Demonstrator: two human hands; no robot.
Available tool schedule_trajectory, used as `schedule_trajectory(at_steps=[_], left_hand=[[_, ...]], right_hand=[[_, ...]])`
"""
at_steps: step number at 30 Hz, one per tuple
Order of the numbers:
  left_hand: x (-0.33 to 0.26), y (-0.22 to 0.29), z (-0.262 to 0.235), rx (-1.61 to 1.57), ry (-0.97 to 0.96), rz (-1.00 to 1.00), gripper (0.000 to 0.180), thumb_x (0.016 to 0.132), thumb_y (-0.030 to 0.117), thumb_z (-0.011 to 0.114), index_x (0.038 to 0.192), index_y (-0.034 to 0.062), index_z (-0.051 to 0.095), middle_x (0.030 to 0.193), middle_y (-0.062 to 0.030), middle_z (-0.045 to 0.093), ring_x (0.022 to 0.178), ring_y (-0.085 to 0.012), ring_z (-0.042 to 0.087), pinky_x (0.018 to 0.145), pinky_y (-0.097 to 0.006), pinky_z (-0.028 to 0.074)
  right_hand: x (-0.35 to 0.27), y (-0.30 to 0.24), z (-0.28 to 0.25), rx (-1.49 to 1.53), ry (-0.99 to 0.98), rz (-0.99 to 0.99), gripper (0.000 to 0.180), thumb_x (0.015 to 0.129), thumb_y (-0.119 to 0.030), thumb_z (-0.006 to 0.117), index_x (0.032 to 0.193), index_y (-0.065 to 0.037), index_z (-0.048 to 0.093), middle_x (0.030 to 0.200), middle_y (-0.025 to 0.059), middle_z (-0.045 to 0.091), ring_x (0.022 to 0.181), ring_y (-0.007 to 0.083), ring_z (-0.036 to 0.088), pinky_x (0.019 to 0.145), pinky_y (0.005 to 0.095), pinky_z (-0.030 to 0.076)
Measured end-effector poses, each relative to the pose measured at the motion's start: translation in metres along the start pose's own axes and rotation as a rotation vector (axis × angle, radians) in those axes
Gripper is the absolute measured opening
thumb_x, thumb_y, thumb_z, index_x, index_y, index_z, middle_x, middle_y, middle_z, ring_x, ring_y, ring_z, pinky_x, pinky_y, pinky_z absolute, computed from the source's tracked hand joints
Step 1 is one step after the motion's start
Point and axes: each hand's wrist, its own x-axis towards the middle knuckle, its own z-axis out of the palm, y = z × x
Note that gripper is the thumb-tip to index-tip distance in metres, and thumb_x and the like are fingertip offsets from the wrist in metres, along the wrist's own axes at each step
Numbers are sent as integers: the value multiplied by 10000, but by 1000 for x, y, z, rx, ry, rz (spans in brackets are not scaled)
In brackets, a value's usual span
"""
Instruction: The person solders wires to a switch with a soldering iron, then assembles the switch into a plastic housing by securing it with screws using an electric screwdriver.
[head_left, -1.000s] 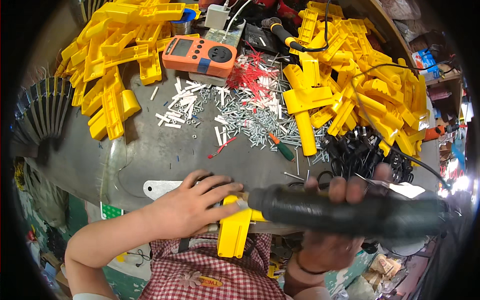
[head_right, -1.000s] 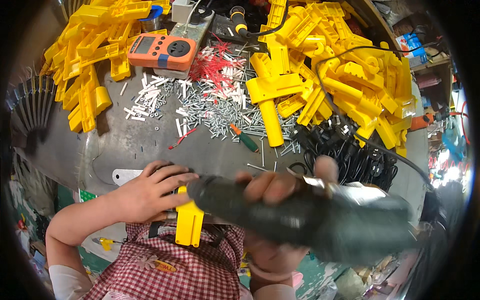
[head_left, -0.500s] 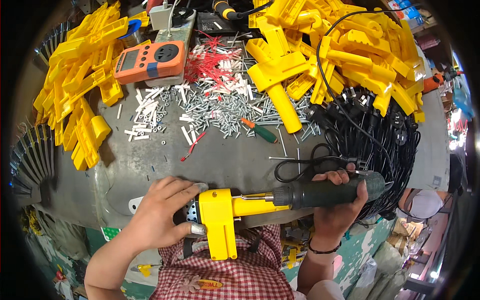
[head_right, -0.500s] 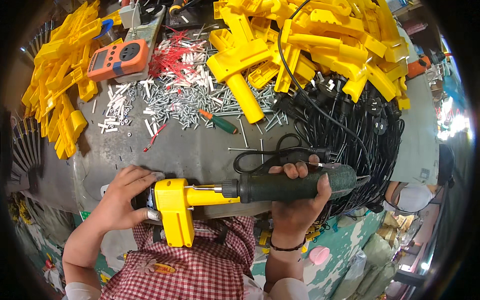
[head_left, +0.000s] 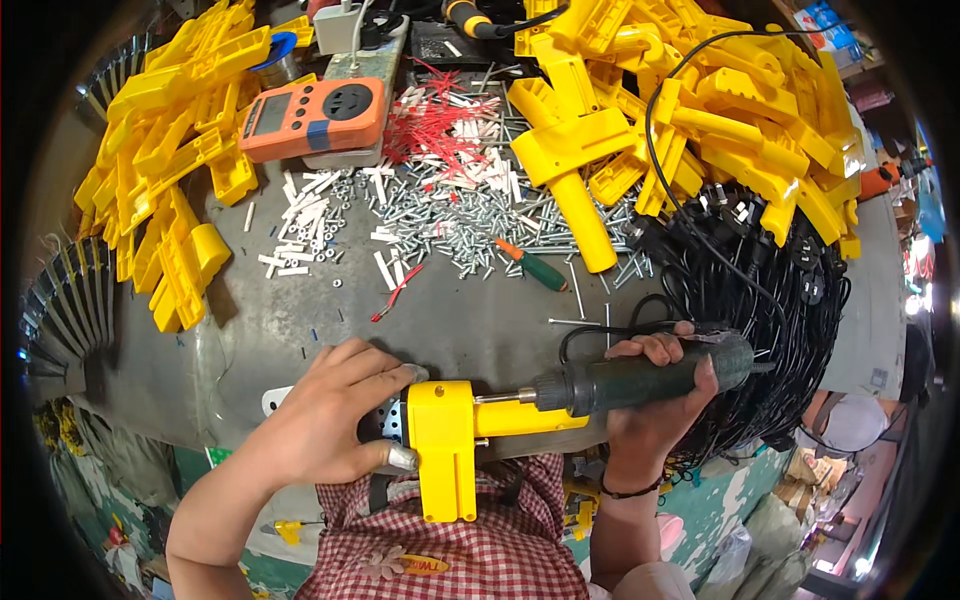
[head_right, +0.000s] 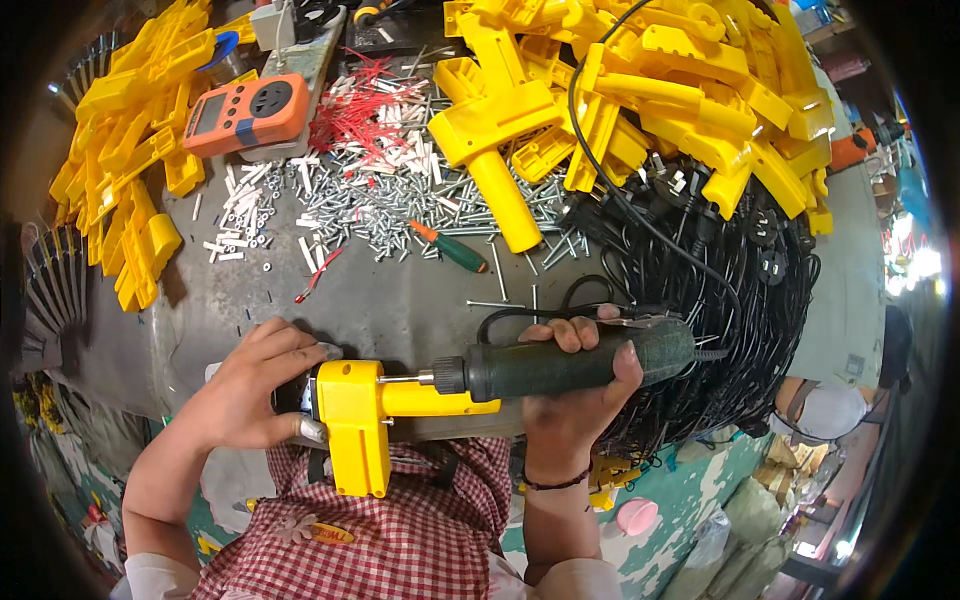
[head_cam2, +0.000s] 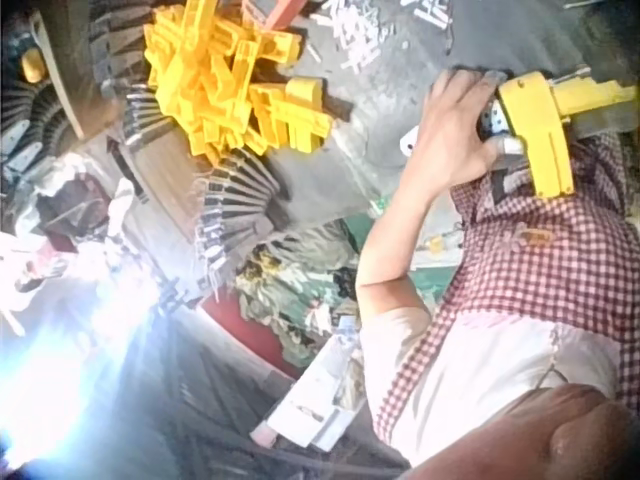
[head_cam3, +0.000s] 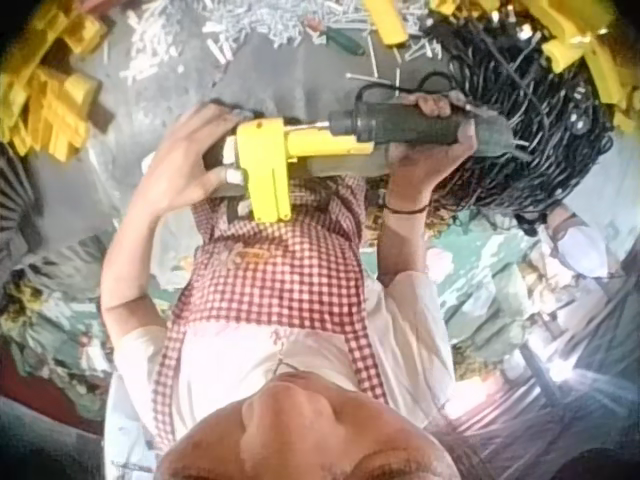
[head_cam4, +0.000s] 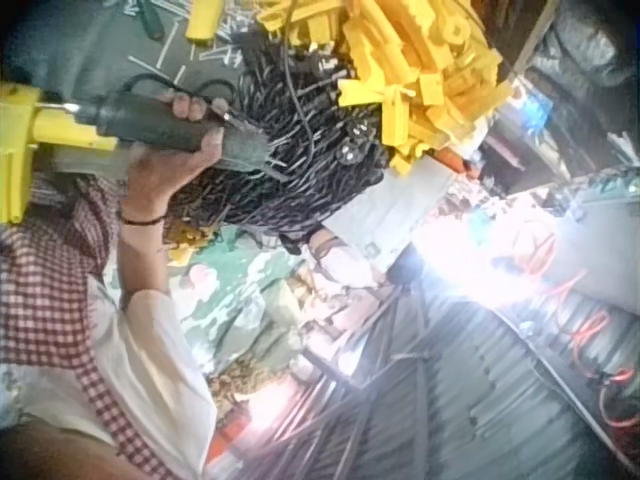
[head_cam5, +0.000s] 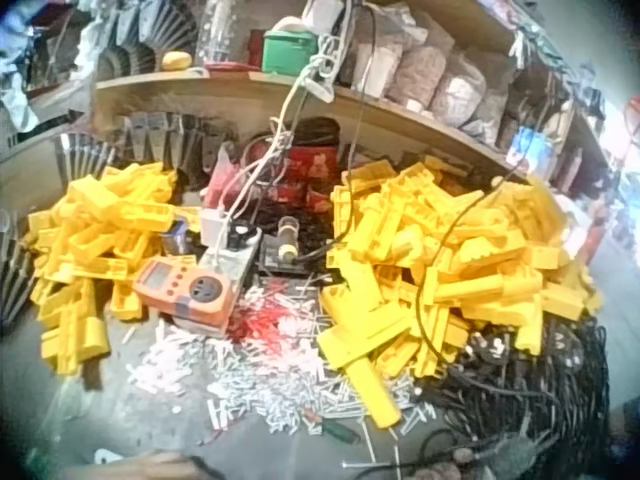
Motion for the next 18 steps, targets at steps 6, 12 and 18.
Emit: schedule_trajectory(at_steps=[6,12,18], left_hand=[[0,-1,2,-81,69,31,606,610,236,742,1141,46,521,1062,-124,515,1019,-307,473,889,-395,381],[12,-35,-9,315,494,-241,257,705,56,645,925,46,512,898,-103,548,888,-293,537,767,-339,454],[17,-38,-22,620,314,54,188,681,7,579,853,50,517,849,-97,552,839,-271,548,707,-348,469]], right_hand=[[-5,1,1,-37,-17,-7,354,823,-319,554,1109,-127,475,821,-12,487,803,122,490,868,365,398],[-8,1,-3,-90,-19,-32,400,835,-309,556,1163,-106,447,843,8,475,827,139,475,872,369,389],[-8,1,4,-84,-70,-24,387,836,-260,571,1159,-83,450,859,6,456,840,134,475,881,351,391]])
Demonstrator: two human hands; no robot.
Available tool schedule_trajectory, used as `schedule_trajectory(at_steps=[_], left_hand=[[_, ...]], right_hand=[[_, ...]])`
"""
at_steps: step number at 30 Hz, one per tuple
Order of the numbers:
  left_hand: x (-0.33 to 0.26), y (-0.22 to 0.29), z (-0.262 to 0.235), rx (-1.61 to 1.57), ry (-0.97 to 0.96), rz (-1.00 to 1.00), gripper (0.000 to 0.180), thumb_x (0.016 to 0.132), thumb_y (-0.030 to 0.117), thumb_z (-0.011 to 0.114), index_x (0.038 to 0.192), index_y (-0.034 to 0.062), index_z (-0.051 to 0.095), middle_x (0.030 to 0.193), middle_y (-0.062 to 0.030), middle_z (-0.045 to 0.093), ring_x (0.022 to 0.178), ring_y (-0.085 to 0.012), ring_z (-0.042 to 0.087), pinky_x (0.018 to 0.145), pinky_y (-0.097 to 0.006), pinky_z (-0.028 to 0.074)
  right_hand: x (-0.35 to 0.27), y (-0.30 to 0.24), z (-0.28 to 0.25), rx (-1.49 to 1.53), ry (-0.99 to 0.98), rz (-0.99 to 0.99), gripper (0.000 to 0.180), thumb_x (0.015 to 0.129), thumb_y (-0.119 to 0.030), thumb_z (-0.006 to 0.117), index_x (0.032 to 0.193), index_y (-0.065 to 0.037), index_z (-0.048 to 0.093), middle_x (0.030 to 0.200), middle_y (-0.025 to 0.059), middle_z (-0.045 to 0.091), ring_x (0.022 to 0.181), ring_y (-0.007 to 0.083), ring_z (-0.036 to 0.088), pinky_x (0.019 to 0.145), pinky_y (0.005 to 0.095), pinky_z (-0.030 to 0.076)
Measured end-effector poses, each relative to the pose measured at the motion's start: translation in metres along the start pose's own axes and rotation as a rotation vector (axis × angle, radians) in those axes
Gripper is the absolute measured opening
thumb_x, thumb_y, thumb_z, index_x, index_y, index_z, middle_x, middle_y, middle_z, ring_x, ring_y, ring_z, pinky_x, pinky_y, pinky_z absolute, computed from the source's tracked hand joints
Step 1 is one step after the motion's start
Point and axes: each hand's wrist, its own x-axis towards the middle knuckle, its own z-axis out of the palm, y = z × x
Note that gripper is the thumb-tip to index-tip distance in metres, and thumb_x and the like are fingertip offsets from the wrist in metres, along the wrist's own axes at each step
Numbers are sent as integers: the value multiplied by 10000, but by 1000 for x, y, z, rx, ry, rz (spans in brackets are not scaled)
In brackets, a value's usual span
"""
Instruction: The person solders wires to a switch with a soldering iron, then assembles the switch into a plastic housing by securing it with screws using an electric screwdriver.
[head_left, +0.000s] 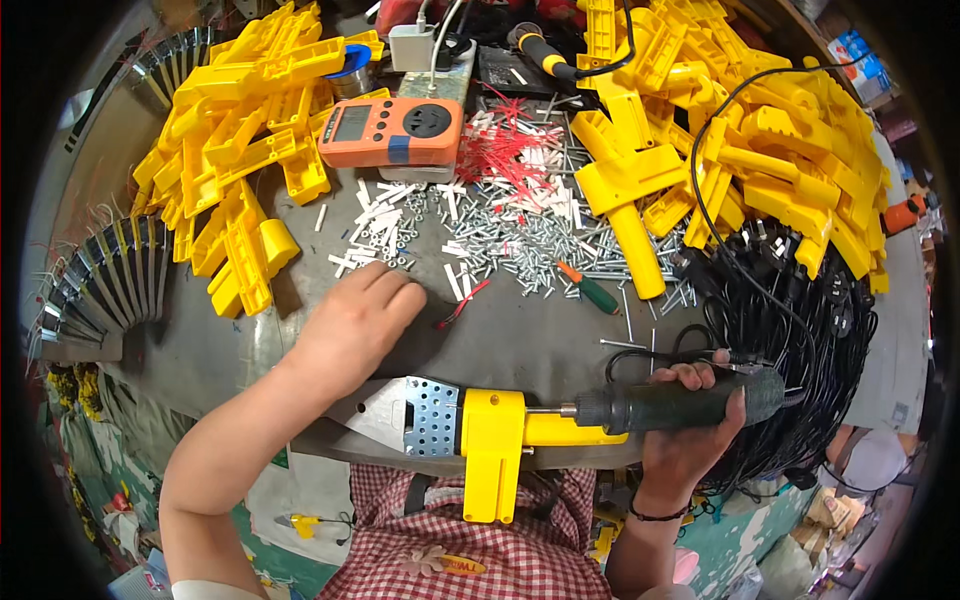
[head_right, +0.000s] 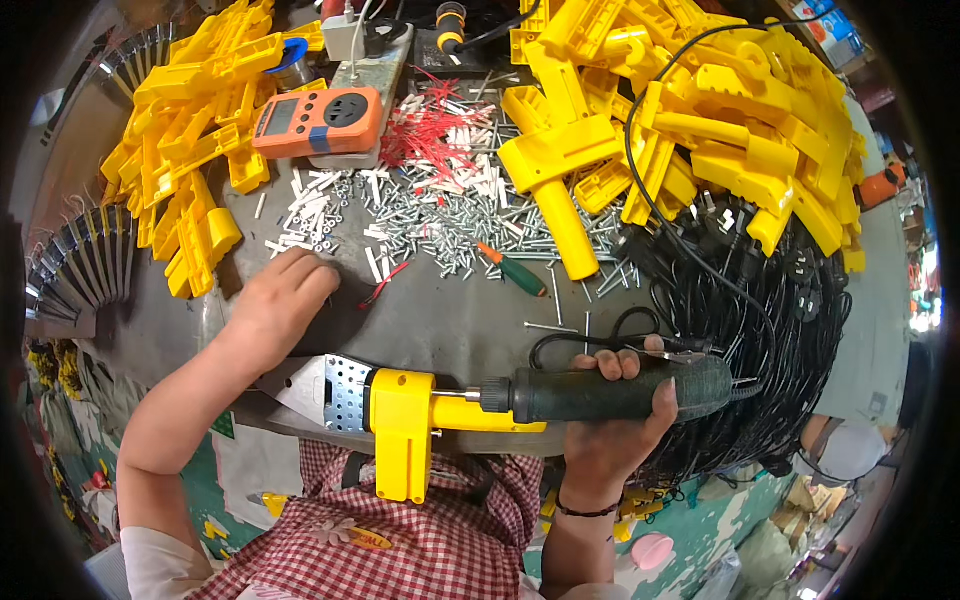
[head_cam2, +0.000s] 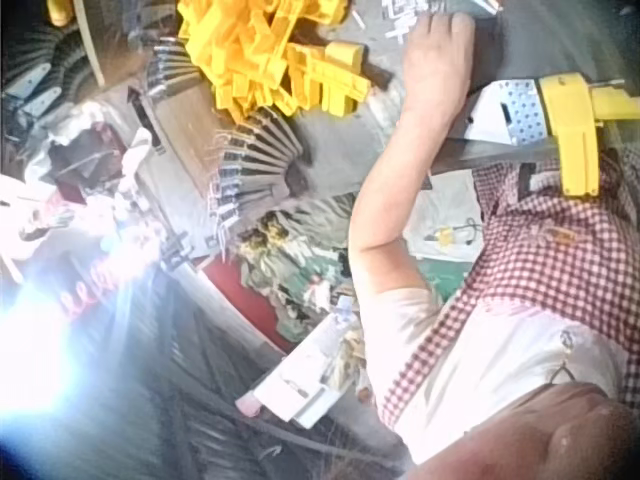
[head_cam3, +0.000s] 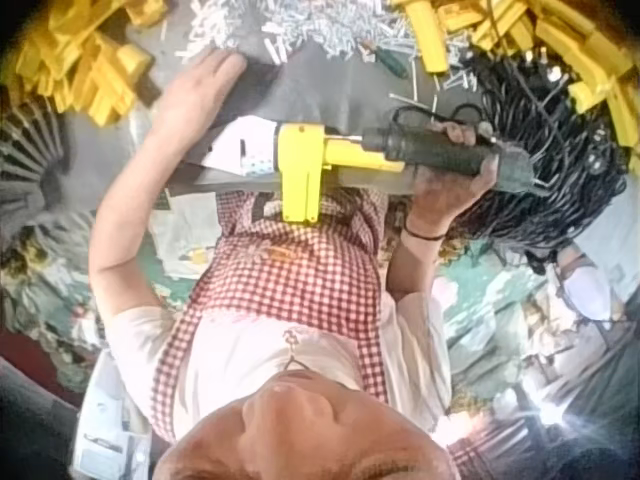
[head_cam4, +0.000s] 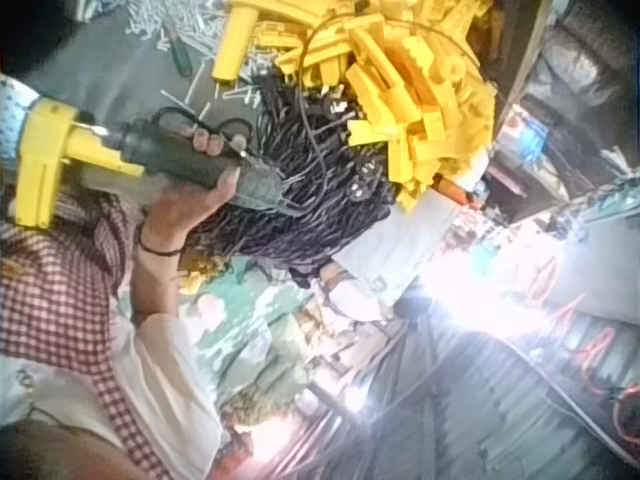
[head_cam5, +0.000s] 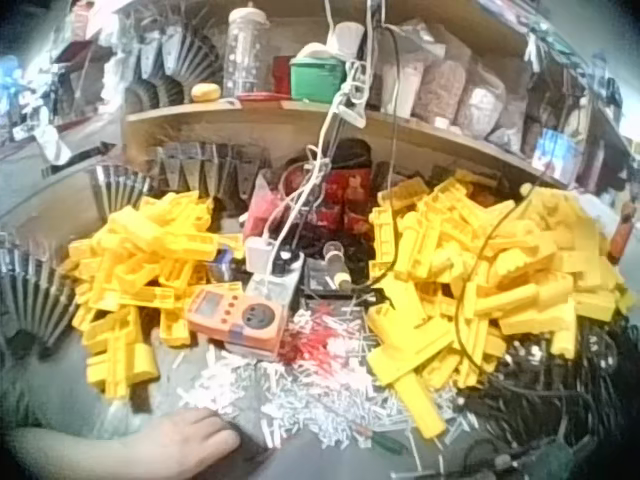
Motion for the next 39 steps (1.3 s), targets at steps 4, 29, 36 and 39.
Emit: schedule_trajectory(at_steps=[4,29,36,39], left_hand=[[-29,33,-11,-465,66,-353,214,654,-45,681,791,44,542,849,-93,611,832,-232,596,726,-304,471],[-51,64,17,-718,247,-368,206,719,113,667,789,92,475,777,-32,648,859,-206,532,981,-482,271],[-47,64,13,-517,242,-325,244,635,24,624,808,57,456,1087,-113,583,990,-334,539,954,-523,331],[-49,63,15,-537,147,-235,262,630,-17,583,844,66,456,1076,-107,592,1014,-305,542,970,-526,322]], right_hand=[[-3,0,2,6,40,-10,396,835,-251,568,1169,-81,438,860,11,454,845,136,473,888,346,380],[1,5,-2,124,-61,2,363,826,-282,581,1116,-102,457,808,9,488,796,143,478,875,354,354],[1,12,5,33,-17,-13,355,811,-277,589,1095,-123,442,786,-10,455,774,124,470,887,352,364],[-1,13,8,4,-9,-43,337,812,-293,568,1083,-141,438,787,-25,423,763,108,462,895,350,376]])
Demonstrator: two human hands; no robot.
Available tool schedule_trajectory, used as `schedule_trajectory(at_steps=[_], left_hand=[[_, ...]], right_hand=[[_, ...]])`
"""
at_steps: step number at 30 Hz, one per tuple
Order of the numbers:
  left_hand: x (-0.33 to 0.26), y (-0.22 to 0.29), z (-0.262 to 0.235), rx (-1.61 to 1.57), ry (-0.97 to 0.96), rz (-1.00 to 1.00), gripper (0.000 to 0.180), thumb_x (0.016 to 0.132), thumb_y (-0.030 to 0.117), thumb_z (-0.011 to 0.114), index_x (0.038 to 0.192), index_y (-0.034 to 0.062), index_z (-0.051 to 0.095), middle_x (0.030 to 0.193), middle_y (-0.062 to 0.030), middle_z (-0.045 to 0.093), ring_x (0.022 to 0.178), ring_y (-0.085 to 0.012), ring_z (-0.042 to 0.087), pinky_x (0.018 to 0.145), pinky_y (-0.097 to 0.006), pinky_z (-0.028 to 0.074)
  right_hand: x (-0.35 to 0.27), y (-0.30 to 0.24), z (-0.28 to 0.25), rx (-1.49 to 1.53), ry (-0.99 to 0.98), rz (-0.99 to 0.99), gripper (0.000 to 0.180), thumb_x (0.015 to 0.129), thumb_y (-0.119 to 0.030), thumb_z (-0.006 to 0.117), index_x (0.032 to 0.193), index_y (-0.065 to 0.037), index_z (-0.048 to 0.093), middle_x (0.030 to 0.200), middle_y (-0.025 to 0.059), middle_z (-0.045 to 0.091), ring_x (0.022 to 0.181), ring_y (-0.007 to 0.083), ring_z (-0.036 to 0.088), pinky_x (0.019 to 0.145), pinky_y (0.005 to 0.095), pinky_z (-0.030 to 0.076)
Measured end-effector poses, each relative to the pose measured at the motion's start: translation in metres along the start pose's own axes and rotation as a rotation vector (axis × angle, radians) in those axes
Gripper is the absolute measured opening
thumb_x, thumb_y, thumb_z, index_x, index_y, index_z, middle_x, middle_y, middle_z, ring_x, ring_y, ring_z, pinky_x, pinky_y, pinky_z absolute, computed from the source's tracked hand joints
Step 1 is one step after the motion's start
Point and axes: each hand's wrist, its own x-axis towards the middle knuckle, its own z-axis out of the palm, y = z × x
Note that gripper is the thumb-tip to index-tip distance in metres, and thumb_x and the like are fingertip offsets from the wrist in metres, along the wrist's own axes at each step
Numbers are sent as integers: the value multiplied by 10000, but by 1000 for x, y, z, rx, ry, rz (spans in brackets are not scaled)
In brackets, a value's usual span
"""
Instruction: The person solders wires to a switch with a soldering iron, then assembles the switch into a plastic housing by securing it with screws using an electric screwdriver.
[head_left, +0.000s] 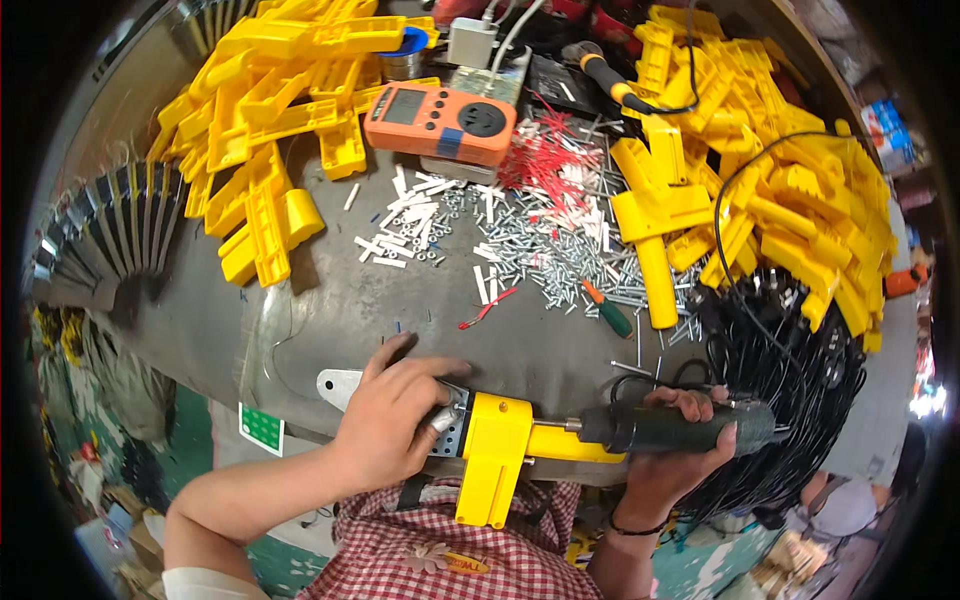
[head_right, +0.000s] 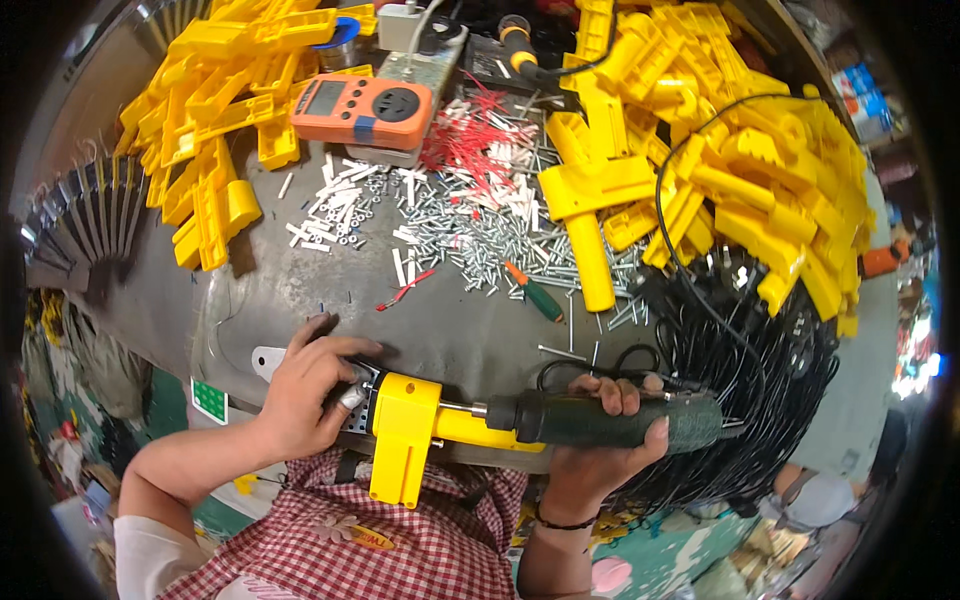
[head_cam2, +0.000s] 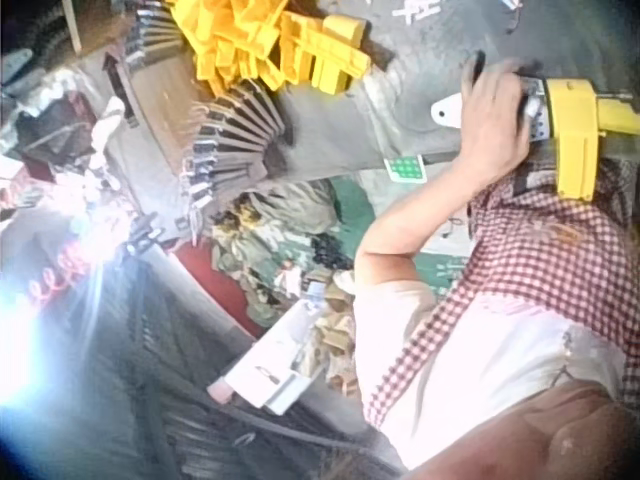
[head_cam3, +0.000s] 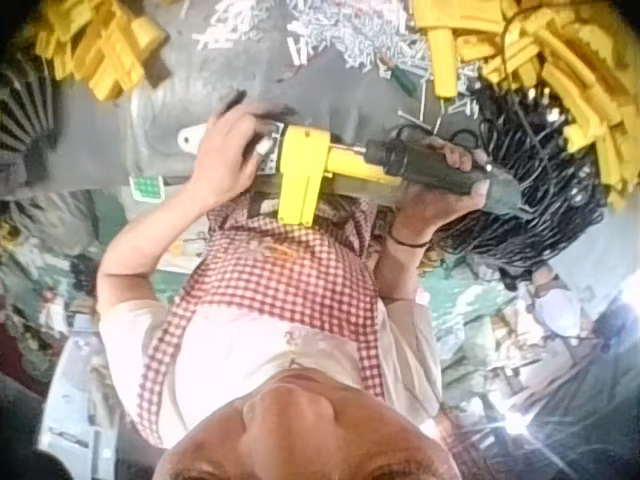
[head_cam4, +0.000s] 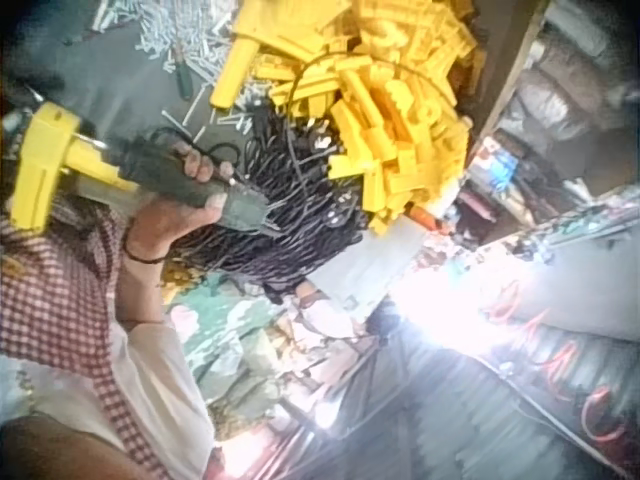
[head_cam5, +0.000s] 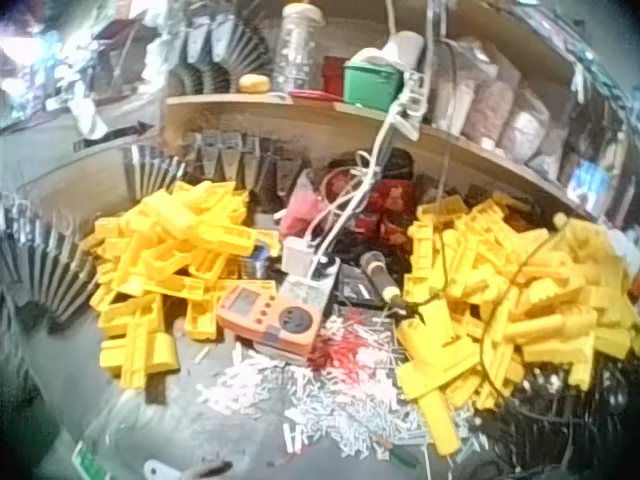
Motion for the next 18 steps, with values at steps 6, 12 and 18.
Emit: schedule_trajectory(at_steps=[6,12,18], left_hand=[[-2,0,-1,44,-65,20,305,625,-50,568,878,74,451,1107,-53,592,1027,-257,532,985,-515,306],[-1,-2,2,5,-49,29,330,621,-34,570,914,74,463,1117,-48,578,1033,-246,520,980,-486,310],[-1,-1,2,2,-37,21,329,605,-33,575,901,66,469,1106,-48,582,1021,-240,525,966,-468,328]], right_hand=[[-2,4,3,-33,26,-15,311,849,-305,515,1105,-146,439,797,-31,422,772,101,467,918,357,367],[-1,4,6,-78,-30,-19,282,883,-319,447,1089,-130,408,826,-35,422,808,68,483,908,319,351],[0,5,5,-107,-32,-25,295,886,-322,436,1105,-128,394,818,-36,429,805,72,489,912,323,359]])
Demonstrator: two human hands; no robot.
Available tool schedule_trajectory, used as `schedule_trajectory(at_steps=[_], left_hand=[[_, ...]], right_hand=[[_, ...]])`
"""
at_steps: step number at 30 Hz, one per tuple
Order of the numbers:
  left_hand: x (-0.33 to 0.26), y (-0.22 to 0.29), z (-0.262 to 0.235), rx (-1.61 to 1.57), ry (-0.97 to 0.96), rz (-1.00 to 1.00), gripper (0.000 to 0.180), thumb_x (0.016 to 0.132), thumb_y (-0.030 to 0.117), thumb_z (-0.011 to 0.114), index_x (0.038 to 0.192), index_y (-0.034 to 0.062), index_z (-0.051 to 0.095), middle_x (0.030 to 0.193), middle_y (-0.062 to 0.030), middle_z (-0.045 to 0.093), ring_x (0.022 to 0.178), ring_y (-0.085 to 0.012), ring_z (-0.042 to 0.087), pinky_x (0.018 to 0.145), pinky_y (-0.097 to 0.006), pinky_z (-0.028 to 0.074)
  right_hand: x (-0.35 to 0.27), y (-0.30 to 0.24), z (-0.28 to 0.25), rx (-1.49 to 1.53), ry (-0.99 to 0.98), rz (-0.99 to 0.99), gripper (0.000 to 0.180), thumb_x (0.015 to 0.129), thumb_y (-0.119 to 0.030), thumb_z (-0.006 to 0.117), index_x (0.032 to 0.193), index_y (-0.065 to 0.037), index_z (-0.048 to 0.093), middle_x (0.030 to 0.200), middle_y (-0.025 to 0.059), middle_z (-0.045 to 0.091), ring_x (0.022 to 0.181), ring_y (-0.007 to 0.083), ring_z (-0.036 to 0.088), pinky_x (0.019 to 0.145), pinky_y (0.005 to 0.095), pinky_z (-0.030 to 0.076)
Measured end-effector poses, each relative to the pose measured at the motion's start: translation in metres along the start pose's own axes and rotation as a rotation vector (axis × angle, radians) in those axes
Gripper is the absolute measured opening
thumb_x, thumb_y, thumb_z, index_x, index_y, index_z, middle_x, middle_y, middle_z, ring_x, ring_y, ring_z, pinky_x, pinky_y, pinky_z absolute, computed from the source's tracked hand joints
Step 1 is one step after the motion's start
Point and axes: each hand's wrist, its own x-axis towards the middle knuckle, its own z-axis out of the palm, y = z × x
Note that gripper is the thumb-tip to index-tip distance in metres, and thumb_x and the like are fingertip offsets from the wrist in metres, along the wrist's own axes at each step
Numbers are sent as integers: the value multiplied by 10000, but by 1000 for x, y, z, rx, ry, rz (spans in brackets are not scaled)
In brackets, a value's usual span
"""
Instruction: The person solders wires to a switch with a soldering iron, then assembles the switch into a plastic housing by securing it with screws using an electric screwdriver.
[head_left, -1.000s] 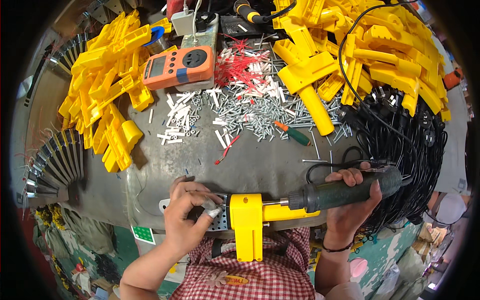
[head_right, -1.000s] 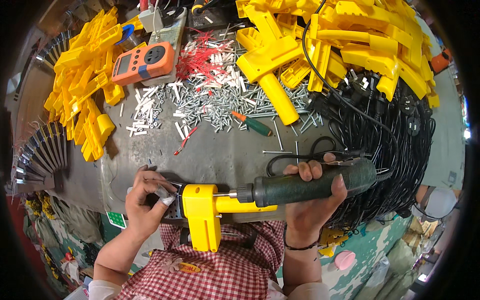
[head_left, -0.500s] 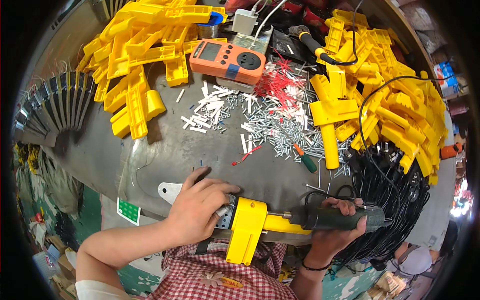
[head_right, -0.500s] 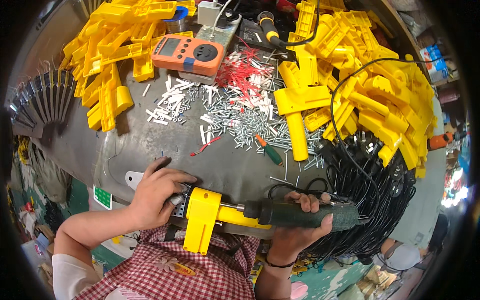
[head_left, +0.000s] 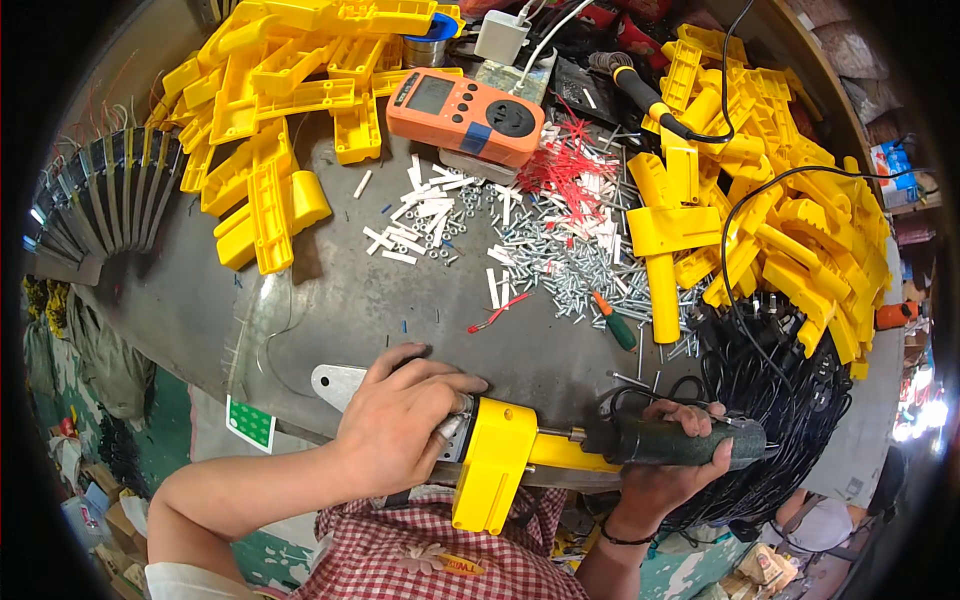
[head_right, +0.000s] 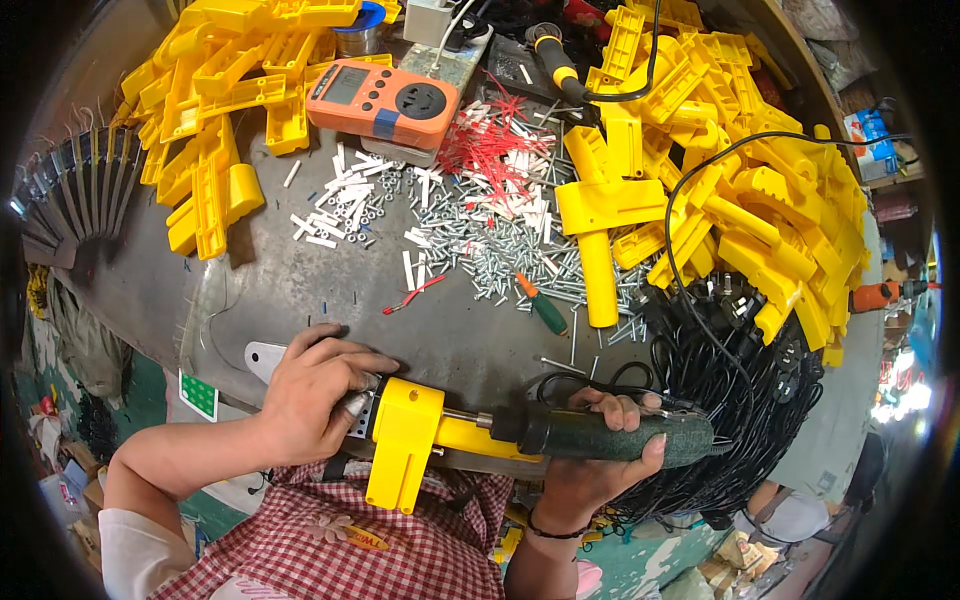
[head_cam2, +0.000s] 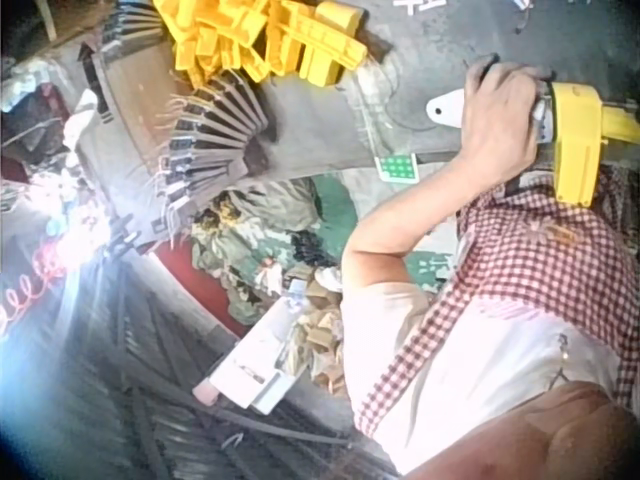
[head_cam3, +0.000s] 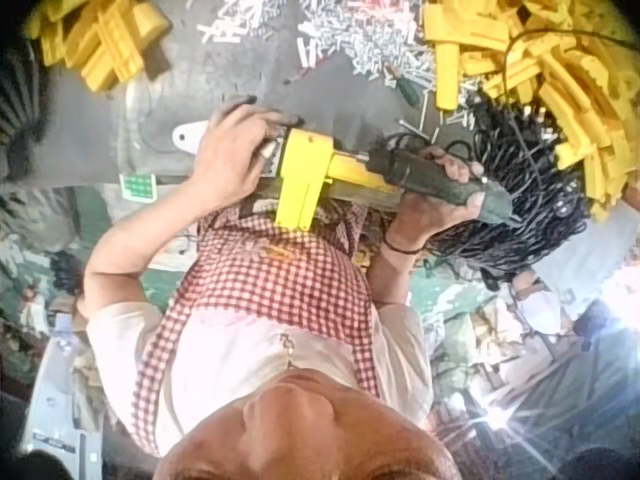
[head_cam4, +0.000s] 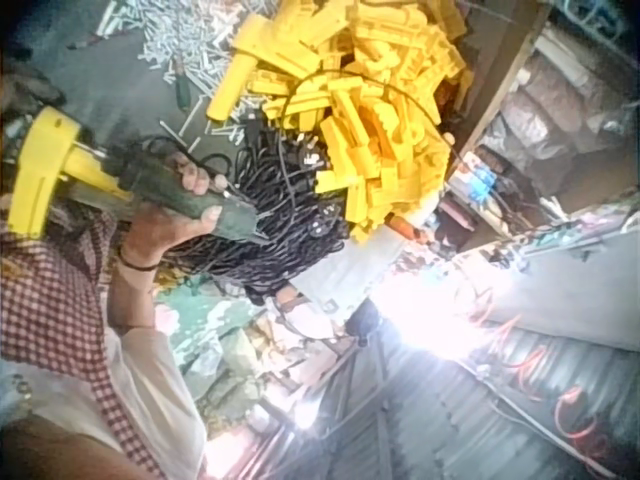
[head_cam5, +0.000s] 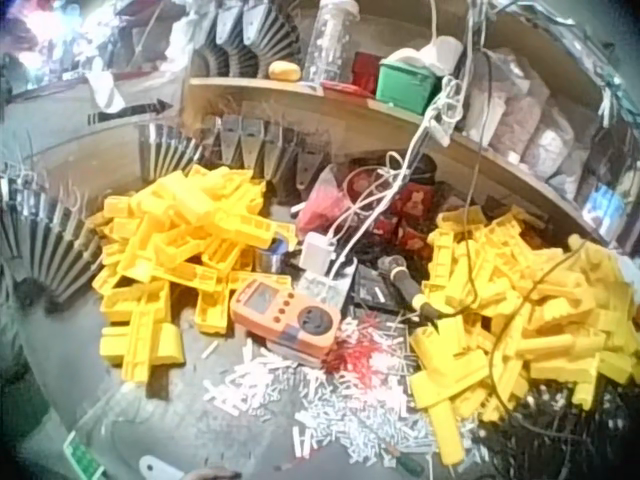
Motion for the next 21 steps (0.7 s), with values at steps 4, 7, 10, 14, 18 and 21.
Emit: schedule_trajectory(at_steps=[4,7,10,14,18,21], left_hand=[[3,5,1,-14,44,-6,340,574,-82,545,858,75,443,1068,-65,620,965,-268,554,906,-465,372],[7,8,3,-28,53,-31,345,584,-85,534,881,65,440,1041,-88,618,945,-298,554,867,-445,383],[9,11,6,-2,123,-106,343,605,-76,533,908,52,435,1023,-114,611,930,-324,552,841,-435,389],[0,-4,-5,-138,50,-21,401,676,102,611,1044,30,469,1080,-139,563,1004,-331,517,912,-444,346],[10,5,-17,-45,-161,-1,570,638,192,655,1145,23,456,1136,-146,532,1041,-336,490,937,-456,328],[8,2,-15,51,-207,61,692,597,229,680,1213,21,443,1164,-141,512,1069,-327,472,946,-457,321]], right_hand=[[0,-1,-4,61,52,-3,308,854,-316,506,1095,-143,428,810,-27,432,777,98,472,920,347,363],[4,-3,-4,59,39,-21,302,852,-314,510,1085,-139,432,812,-20,434,773,104,463,900,343,368],[9,-8,0,53,-30,-39,319,843,-321,516,1088,-133,437,813,-11,435,771,113,452,878,347,371],[0,-27,-1,-37,94,16,373,830,-326,514,1136,-127,439,813,-5,450,776,131,450,860,355,371],[-13,-33,-9,61,38,28,371,827,-308,506,1141,-121,442,782,0,478,769,139,455,854,356,371],[-16,-24,-10,140,6,65,373,830,-308,510,1144,-120,438,783,9,484,774,136,468,835,351,383]])
